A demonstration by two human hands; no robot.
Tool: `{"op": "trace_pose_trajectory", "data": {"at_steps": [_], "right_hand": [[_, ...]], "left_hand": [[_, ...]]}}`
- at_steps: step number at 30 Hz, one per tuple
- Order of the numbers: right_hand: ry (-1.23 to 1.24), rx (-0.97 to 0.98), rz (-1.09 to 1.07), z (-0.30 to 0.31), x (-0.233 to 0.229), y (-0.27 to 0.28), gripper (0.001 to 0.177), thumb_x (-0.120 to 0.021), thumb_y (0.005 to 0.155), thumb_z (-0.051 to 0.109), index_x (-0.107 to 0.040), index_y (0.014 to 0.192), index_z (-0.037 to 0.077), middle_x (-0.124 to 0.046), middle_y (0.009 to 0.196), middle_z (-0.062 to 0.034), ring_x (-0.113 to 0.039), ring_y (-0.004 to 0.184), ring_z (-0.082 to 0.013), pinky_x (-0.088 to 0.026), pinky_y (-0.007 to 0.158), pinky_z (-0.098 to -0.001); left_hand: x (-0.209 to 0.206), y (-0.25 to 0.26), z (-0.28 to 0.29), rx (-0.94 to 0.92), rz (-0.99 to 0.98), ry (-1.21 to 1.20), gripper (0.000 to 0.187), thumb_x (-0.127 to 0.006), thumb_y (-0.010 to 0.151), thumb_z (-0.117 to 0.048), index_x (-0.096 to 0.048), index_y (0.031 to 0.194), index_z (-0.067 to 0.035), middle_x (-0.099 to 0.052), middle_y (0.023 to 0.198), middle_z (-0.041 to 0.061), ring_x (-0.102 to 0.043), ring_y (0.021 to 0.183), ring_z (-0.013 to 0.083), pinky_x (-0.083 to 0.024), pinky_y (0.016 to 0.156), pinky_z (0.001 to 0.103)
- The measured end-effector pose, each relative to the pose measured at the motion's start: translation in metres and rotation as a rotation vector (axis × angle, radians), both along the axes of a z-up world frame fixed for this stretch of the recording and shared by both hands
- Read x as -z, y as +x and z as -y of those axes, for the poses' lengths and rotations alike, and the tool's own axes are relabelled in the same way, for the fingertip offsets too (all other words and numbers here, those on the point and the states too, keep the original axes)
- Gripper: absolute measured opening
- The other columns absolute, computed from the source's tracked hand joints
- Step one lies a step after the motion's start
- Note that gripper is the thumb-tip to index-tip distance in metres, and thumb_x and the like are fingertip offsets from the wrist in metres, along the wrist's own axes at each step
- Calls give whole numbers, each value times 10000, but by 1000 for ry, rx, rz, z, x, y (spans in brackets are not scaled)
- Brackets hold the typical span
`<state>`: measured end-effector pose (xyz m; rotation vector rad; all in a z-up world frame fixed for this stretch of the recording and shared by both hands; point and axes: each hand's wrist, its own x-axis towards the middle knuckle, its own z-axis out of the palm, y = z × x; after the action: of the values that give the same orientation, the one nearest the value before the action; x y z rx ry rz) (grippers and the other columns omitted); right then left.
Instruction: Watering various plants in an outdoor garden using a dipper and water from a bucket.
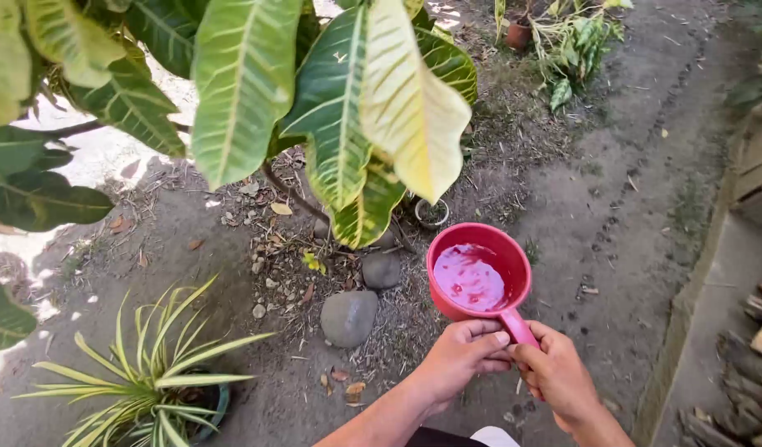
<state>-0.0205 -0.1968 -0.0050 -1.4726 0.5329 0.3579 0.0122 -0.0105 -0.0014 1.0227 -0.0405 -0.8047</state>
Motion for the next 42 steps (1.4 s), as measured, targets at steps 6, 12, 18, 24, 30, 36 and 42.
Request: {"op": "trace_pose_trajectory", "data": {"at_steps": [6,12,18,24,30,36,42], "right_hand": [[-3,-76,51,73,23,92,205,-653,841,122,-679,1029,44,-491,593,-1,-377,394,-88,-276,356,-282],[-17,-225,62,169,40,200,202,-644,836,106,-677,1025,42,-497,597,8,-389,412,-86,-275,362,-273],[-22,-365,5,252,29,303,193,-620,867,134,-675,1036,60,-507,603,19,-400,421,-82,-289,365,-269],[-21,-443,4,303,37,394,187,-579,910,152,-680,1034,54,-512,602,16,-402,428,-74,-288,368,-260],[-22,-473,46,329,56,479,199,-534,931,171,-670,1009,48,-511,590,15,-399,418,-79,-286,357,-263],[-43,-520,42,342,51,567,202,-518,937,182,-674,1004,72,-515,608,16,-406,434,-77,-294,368,-256],[-33,-598,61,354,67,649,171,-519,930,187,-638,931,64,-519,612,3,-405,428,-91,-303,363,-267]], "left_hand": [[28,81,71,-61,23,-13,342,-612,1044,-249,-644,1290,-14,-720,1129,69,-700,1014,142,-568,932,317],[44,165,166,-185,-13,-2,326,-602,1036,-249,-653,1266,-24,-722,1115,64,-700,1008,143,-567,931,321],[47,236,257,-328,-23,-43,320,-591,1044,-250,-655,1256,-20,-720,1109,64,-697,1014,152,-556,934,325],[55,312,312,-444,-54,-54,323,-579,1039,-244,-652,1262,-22,-722,1101,63,-703,1008,153,-569,935,330],[70,387,343,-512,-22,-82,333,-565,1052,-251,-649,1282,-24,-720,1131,64,-699,1021,145,-558,948,328],[72,464,364,-569,-47,-75,321,-576,1038,-248,-654,1276,-48,-717,1131,37,-697,1017,133,-559,955,327],[80,530,385,-696,-26,-92,301,-599,1046,-227,-653,1262,-25,-709,1120,69,-696,1002,153,-554,944,331]]}}
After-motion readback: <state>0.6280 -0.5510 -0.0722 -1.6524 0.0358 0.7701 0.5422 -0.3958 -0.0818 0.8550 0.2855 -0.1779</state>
